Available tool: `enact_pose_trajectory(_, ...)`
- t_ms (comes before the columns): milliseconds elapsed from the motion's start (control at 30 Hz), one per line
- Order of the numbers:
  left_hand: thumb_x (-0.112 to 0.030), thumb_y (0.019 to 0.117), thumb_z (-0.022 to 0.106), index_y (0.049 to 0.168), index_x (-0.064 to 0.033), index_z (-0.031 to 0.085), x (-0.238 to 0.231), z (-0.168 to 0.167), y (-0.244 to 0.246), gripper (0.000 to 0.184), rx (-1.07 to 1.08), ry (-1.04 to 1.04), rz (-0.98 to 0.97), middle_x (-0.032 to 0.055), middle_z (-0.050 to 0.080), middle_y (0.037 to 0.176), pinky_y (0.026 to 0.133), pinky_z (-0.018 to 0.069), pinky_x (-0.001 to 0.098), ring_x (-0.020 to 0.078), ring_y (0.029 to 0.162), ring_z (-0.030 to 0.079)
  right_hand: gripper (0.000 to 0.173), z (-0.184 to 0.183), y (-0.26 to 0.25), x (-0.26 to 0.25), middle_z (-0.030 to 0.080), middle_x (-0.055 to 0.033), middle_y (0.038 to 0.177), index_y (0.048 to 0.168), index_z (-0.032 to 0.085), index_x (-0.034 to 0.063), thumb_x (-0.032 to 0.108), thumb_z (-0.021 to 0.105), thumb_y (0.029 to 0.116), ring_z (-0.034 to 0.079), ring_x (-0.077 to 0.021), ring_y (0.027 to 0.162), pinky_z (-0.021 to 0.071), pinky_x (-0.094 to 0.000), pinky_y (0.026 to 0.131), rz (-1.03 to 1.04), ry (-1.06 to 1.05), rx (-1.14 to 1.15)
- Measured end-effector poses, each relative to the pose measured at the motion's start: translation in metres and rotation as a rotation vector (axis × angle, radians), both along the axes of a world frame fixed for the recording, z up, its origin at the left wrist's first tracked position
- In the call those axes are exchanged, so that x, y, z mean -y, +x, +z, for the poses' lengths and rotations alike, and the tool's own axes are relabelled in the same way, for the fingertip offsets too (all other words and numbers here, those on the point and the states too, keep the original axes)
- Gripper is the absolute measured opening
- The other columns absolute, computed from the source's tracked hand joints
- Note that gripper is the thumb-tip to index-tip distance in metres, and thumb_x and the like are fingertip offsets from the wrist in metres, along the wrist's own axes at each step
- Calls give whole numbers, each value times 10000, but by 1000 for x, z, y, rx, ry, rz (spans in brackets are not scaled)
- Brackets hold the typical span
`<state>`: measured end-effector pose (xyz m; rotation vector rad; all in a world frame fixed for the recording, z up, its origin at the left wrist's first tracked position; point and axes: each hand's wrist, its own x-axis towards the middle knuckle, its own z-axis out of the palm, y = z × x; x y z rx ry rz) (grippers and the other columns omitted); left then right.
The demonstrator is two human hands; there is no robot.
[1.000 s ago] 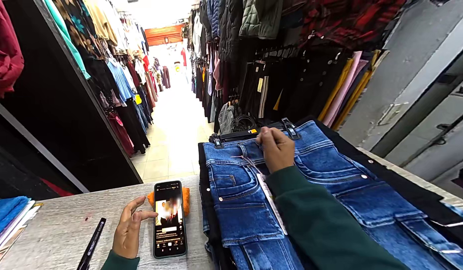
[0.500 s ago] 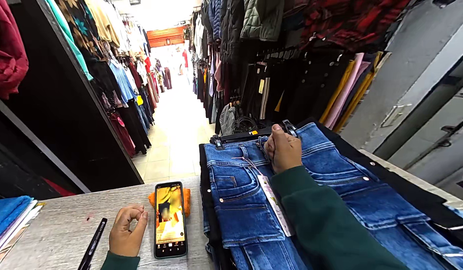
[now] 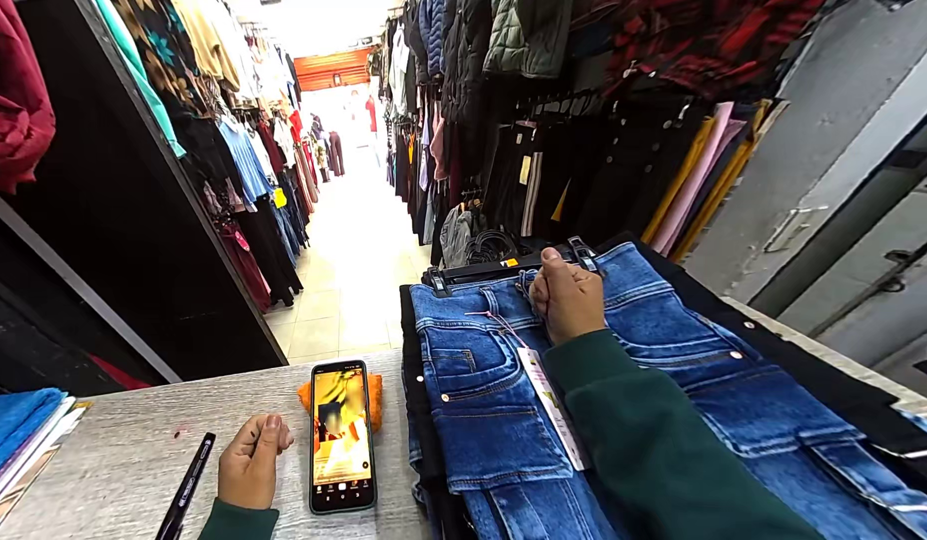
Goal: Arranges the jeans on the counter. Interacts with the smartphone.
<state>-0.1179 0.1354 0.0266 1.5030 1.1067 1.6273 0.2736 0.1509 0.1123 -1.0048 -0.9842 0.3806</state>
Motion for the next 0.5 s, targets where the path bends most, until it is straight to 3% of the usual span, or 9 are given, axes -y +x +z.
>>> enact_pose_trajectory(100,-36,995,356,661,-187,530,-1,4,1,406,249,-104,-75,-110,548,511,554,487,154,-5,483,543,531,-1,0,0,406,114,468,560,415,230,326,413,1082,362,0,399,300,-177,410,2,-6,-5)
enact_pose_trajectory(233,-83,1035,234,520,-198,432,-6,5,-4,563,510,-246,-188,-86,469,442,452,422,143,5,401,473,532,-1,1,0,400,112,467,558,410,230,332,414,1081,354,-3,397,293,-180,408,-1,-13,-10)
enact_pose_trajectory(333,-195,1093,129,502,-205,393,-4,13,-7,647,747,-390,-275,-84,439,422,399,366,139,-2,363,435,503,0,0,2,383,132,478,582,404,252,346,412,1076,352,4,412,304,-183,426,-1,-25,0)
enact_pose_trajectory(500,-270,1116,144,495,-180,404,-5,22,-10,680,970,-451,-260,-62,433,405,358,353,159,22,331,425,482,0,0,2,374,144,482,602,405,267,357,412,1076,349,7,408,312,-182,422,-20,-19,-6)
